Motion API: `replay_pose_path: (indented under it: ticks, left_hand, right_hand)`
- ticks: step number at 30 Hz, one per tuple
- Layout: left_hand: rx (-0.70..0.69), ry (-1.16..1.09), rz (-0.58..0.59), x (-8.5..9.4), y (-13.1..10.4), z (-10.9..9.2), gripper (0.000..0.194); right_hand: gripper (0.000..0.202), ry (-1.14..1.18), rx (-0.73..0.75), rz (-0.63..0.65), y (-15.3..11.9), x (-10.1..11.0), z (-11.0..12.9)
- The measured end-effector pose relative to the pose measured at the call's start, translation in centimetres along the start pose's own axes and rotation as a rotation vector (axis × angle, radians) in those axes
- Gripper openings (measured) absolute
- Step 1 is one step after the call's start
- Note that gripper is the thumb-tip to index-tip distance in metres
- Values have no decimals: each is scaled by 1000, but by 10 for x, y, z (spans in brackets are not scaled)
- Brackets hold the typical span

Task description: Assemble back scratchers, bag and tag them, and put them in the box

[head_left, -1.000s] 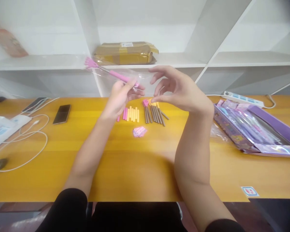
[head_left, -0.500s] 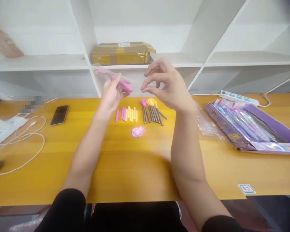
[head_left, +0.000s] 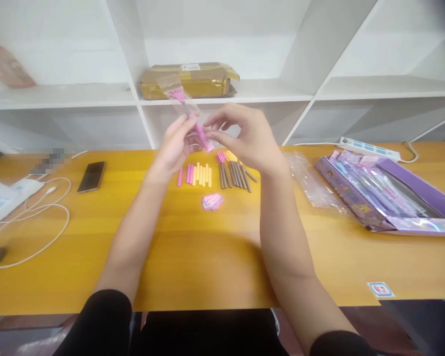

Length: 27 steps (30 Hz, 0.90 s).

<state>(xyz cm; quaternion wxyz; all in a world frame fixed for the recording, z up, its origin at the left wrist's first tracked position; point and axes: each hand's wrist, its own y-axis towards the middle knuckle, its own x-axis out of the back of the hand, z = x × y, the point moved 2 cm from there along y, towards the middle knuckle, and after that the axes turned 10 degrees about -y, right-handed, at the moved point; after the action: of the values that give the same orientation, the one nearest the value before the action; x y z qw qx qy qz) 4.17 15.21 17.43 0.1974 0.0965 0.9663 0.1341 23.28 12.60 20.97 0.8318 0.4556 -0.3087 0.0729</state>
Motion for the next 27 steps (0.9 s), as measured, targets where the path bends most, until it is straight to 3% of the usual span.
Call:
replay_pose_path:
  ticks: [9,19,27]
  left_hand:
    - [-107,150,257,-5,-7,-4,72]
    - [-159,175,291,4,-1,1,82]
    - [-114,152,250,4,-1,-4,61]
  right_hand:
    - [27,-32,-35,-49,1,-5,-2]
    - [27,5,-77,-88,-1,3,-4]
    - [30,44,-117,-73,0,7,-7]
